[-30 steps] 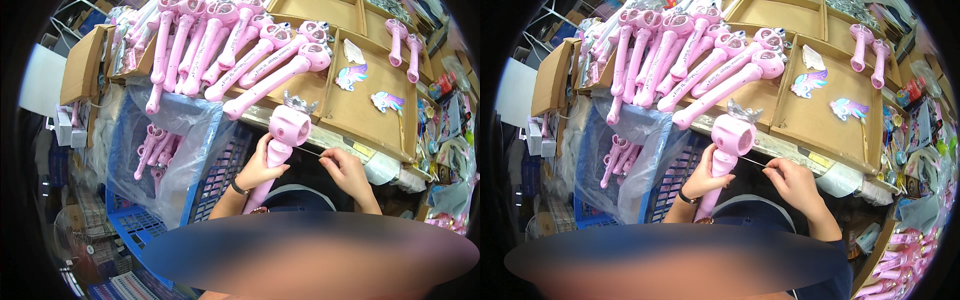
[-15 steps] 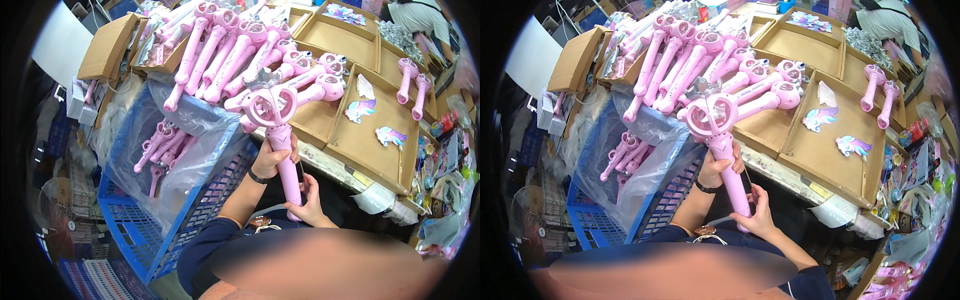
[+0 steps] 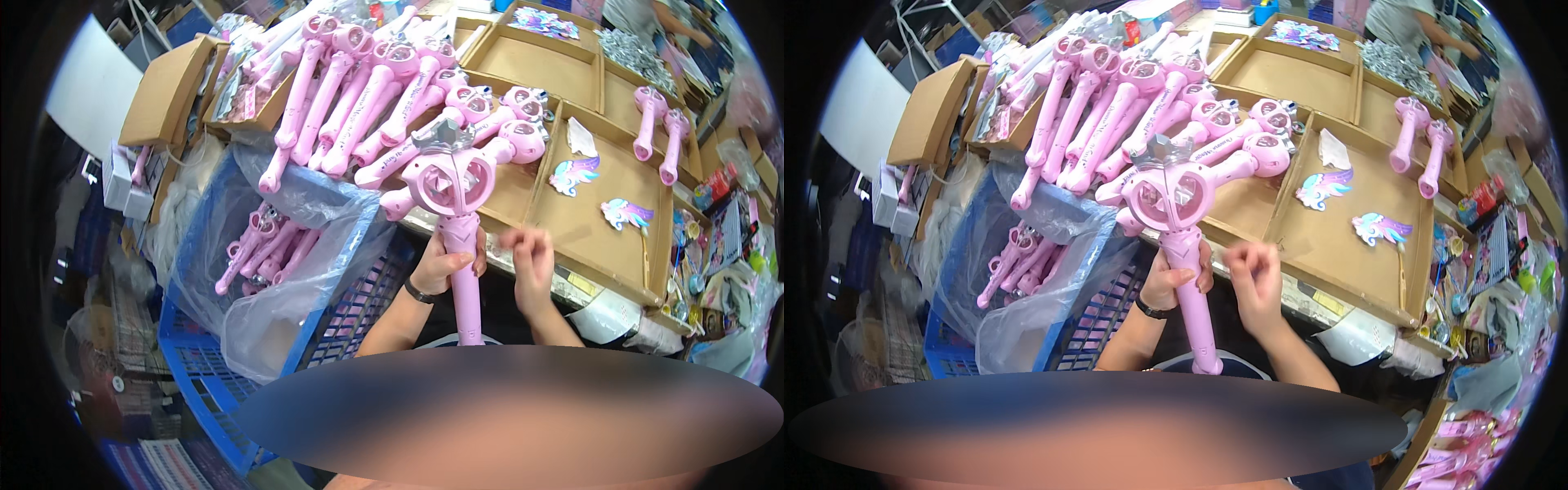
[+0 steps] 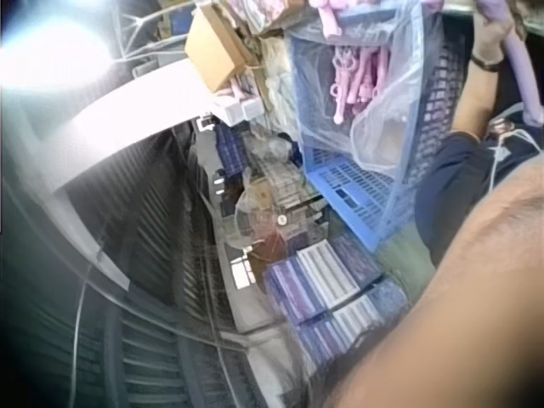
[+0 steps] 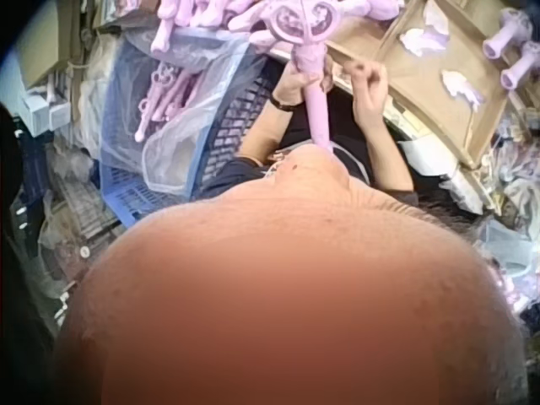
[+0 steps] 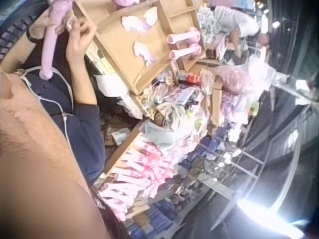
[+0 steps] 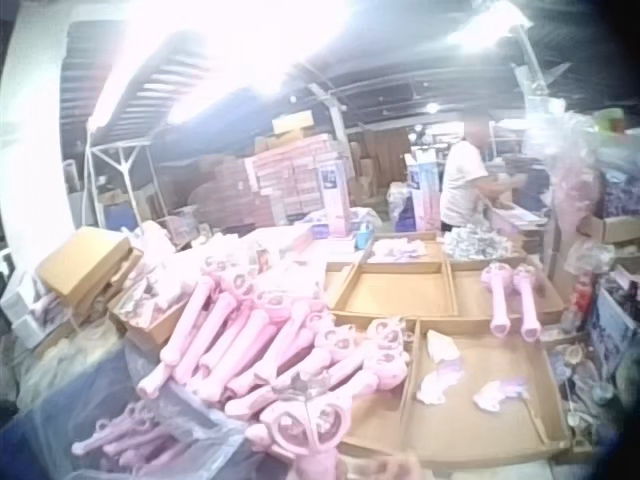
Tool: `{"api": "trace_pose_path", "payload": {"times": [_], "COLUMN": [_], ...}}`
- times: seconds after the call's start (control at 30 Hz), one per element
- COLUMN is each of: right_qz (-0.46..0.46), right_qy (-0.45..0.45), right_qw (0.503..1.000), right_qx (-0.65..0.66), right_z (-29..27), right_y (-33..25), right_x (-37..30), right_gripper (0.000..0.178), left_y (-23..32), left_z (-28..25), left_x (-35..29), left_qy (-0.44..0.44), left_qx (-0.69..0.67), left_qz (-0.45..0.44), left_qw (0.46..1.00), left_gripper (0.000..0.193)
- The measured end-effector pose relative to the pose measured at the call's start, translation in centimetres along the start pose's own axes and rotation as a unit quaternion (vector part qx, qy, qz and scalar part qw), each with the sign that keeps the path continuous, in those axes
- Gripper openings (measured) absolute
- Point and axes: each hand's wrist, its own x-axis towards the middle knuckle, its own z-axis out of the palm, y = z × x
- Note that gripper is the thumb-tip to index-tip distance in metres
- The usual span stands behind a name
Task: The person assembles pink toy wands by attaching a silver crown and a colorful wing sticker to each wand head. They use a small tool to adjust the crown and a brush to apply adhesive, then place the finished wands on a nearby tray.
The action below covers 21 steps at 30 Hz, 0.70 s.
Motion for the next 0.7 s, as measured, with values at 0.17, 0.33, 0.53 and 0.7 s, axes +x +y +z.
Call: {"api": "trace_pose_path", "payload": {"times": [0.17, 0.33, 0.53, 0.7], "right_qz": [0.085, 0.123, 0.142, 0.169], "right_qy": [0.003, 0.049, 0.022, -0.096], "right_qw": [0.996, 0.99, 0.981, 0.977], "right_qx": [0.036, 0.057, 0.131, -0.086], "right_z": [0.8, 1.2, -0.1, 0.2], "right_y": [-0.5, 0.4, 2.7, 4.1], "right_x": [7.3, 4.9, -3.1, -10.6], "right_gripper": [0.039, 0.03, 0.035, 0.05], "left_y": [-0.2, 0.3, 0.3, 1.1], "left_z": [1.1, 0.4, -1.3, -1.8], "left_x": [0.0, -0.2, -0.1, 0.9], "left_qy": [-0.011, 0.003, 0.03, 0.057], "left_qx": [0.001, 0.011, 0.032, 0.027], "left_qz": [-0.011, 0.01, -0.001, 0.057], "left_qw": [1.0, 1.0, 0.999, 0.996], "left_gripper": [0.047, 0.041, 0.042, 0.056]}}
